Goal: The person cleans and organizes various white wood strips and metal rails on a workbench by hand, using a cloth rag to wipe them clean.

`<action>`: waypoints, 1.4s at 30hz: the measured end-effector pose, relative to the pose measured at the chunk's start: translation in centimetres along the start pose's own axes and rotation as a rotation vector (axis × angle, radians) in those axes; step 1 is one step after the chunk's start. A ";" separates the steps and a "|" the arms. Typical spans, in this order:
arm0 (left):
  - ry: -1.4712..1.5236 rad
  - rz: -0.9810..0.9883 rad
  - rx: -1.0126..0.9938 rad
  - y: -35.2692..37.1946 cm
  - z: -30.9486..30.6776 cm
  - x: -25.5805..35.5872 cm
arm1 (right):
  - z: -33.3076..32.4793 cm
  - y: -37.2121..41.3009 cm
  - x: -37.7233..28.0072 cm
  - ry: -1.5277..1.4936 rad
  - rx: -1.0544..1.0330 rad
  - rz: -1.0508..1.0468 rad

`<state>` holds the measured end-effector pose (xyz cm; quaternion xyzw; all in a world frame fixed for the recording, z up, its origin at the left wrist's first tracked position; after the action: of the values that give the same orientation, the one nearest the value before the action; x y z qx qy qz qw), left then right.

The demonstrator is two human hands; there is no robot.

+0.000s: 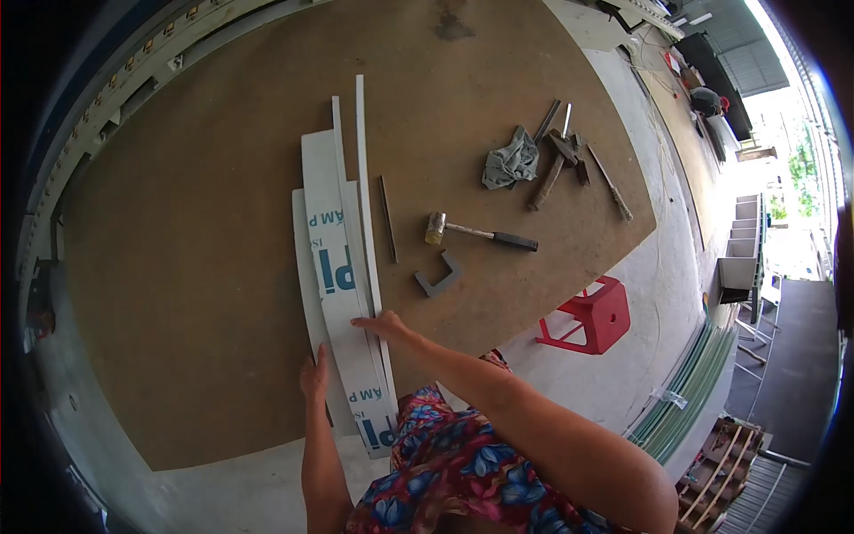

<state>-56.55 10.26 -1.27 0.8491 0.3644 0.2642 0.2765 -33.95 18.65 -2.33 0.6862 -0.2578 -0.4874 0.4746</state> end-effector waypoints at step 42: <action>-0.004 0.850 0.260 21.3 -1.9 12.6 | -6.0 22.8 12.5 -1.003 0.222 -0.244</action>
<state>-40.25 8.01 17.26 0.9517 0.0125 0.3049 0.0348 -21.08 1.34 13.44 0.4396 -0.4217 -0.7773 0.1572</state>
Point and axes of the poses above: each hand's wrist, its own y-axis away from the middle knuckle, its own z-axis out of the palm, x = y × z, the point moved 4 cm from there along -y, towards the middle knuckle, and after that the axes turned 4 degrees about -z, right-handed, at the moved point
